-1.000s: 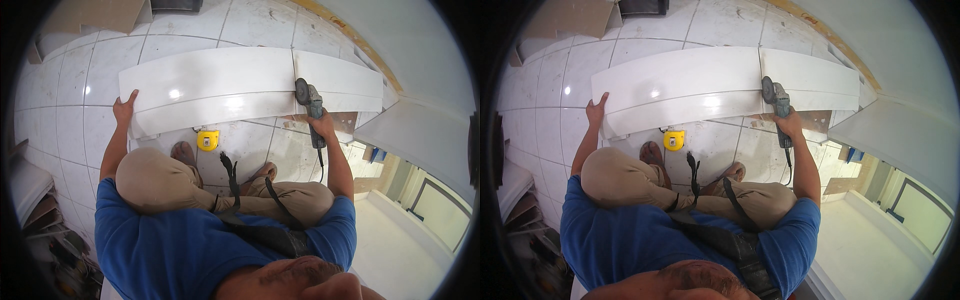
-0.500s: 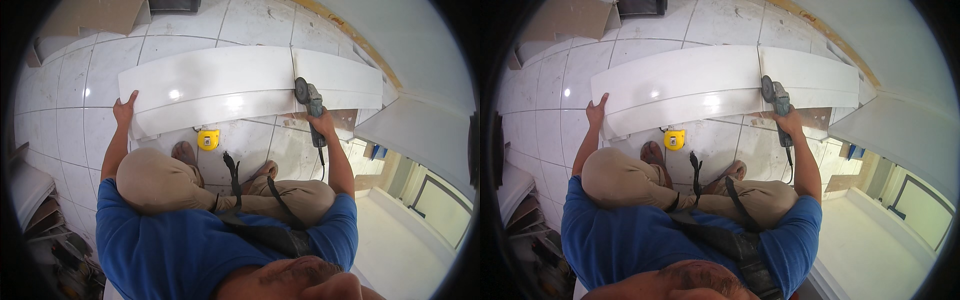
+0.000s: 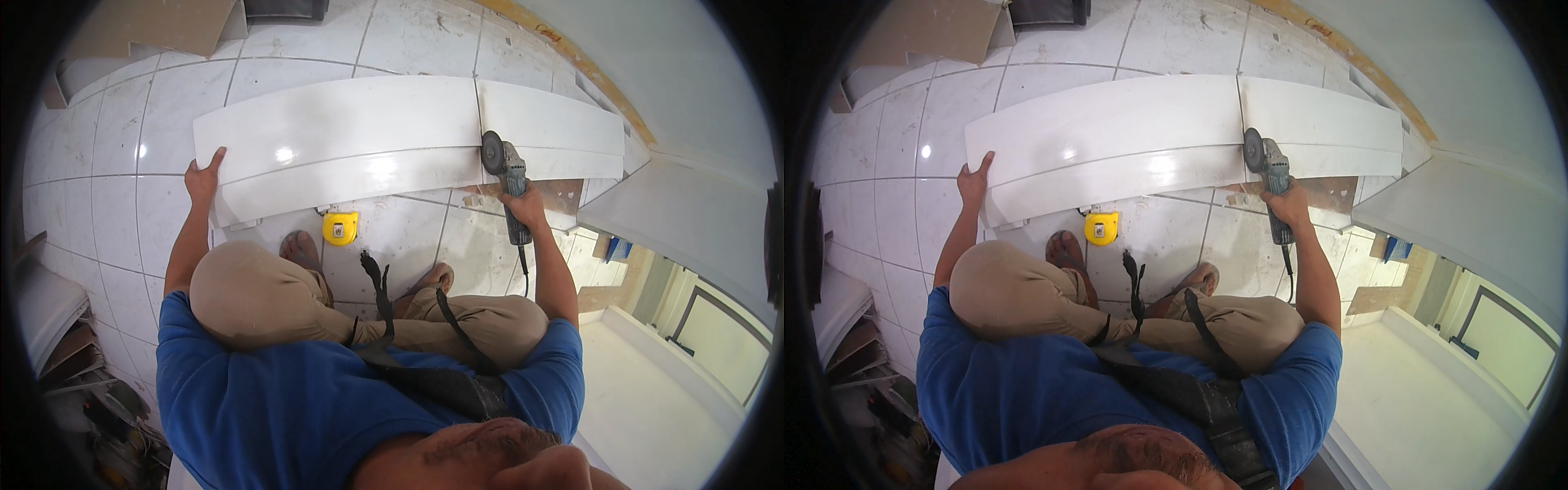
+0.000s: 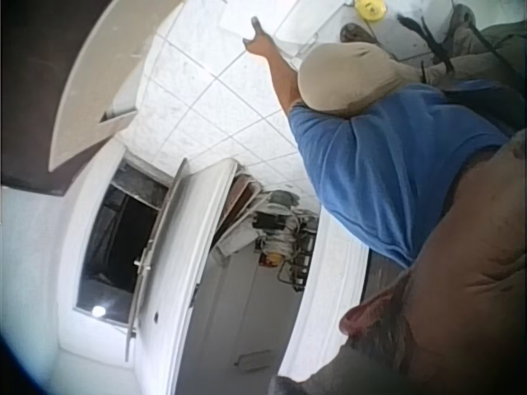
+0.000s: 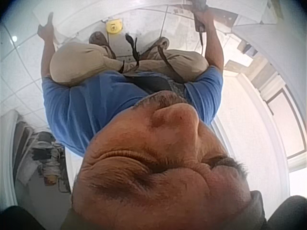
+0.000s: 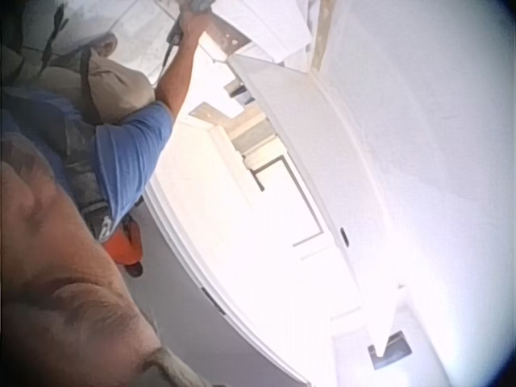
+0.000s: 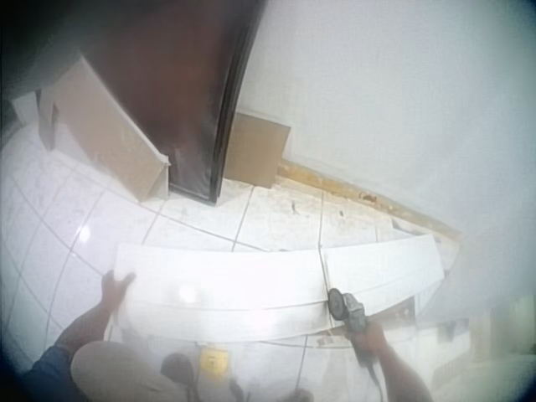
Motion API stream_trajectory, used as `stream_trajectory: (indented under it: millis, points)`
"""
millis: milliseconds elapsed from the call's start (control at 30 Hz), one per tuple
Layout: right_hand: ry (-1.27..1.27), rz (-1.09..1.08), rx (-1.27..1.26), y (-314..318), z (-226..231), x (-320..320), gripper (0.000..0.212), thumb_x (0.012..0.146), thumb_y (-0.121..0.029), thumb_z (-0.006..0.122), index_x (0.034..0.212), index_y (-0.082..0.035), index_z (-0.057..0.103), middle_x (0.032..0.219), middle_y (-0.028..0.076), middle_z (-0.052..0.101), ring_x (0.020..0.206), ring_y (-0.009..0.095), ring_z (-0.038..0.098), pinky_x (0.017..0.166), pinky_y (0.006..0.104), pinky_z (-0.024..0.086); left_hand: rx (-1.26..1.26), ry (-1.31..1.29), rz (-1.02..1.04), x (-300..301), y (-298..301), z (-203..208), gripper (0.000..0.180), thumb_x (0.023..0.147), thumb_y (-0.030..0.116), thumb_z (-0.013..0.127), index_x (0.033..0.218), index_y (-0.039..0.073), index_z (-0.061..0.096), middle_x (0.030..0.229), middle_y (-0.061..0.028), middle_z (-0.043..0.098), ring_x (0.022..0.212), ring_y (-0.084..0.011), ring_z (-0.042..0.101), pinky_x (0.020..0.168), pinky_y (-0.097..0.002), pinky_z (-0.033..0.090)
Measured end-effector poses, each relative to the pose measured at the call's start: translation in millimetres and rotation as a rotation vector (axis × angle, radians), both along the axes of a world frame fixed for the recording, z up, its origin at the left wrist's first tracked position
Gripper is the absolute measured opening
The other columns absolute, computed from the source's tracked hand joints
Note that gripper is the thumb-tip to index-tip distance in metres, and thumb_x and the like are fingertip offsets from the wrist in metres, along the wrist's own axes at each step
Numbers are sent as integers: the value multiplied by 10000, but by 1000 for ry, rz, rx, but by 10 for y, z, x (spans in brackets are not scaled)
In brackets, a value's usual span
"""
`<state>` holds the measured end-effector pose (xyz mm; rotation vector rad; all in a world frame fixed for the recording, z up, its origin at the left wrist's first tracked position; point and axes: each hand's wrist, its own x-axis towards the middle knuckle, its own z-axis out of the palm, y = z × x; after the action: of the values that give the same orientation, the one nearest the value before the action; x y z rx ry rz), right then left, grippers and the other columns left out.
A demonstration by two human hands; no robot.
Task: The person uses an angle grinder to cut a white ceramic tile placed on the floor. They hold the tile steady with one hand while guiding the grinder along a marked line with the other.
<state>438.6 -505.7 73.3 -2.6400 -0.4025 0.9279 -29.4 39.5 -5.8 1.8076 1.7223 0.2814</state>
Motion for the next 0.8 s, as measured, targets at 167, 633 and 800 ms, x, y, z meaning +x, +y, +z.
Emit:
stream_trajectory:
  millis: [167, 633, 800]
  points:
    - [-69, 26, -30, 83, -32, 56, 779, 680, -389, 814, 1238, 104, 587, 1093, 287, 700, 1028, 386, 694, 908, 430, 536, -16, -19, -16, -6, -5, -7, 814, 725, 603, 851, 1115, -91, 680, 1062, -197, 738, 993, -283, 704, 918, -373, 532]
    - [11, -14, 22, 40, 3, 8, 689, 681, -322, 821, 1180, 105, 609, 1051, 256, 713, 974, 338, 703, 869, 406, 542, 12, -14, 1, 32, -31, 51, 786, 707, 583, 872, 1077, -87, 693, 1033, -189, 745, 951, -280, 714, 886, -375, 542]
    - [24, -18, 41, -52, -13, -27, 655, 677, -290, 822, 1166, 98, 621, 1029, 234, 718, 939, 319, 703, 849, 402, 546, -26, -5, -11, -6, 2, 9, 825, 731, 610, 840, 1126, -95, 676, 1058, -201, 736, 989, -283, 704, 911, -372, 534]
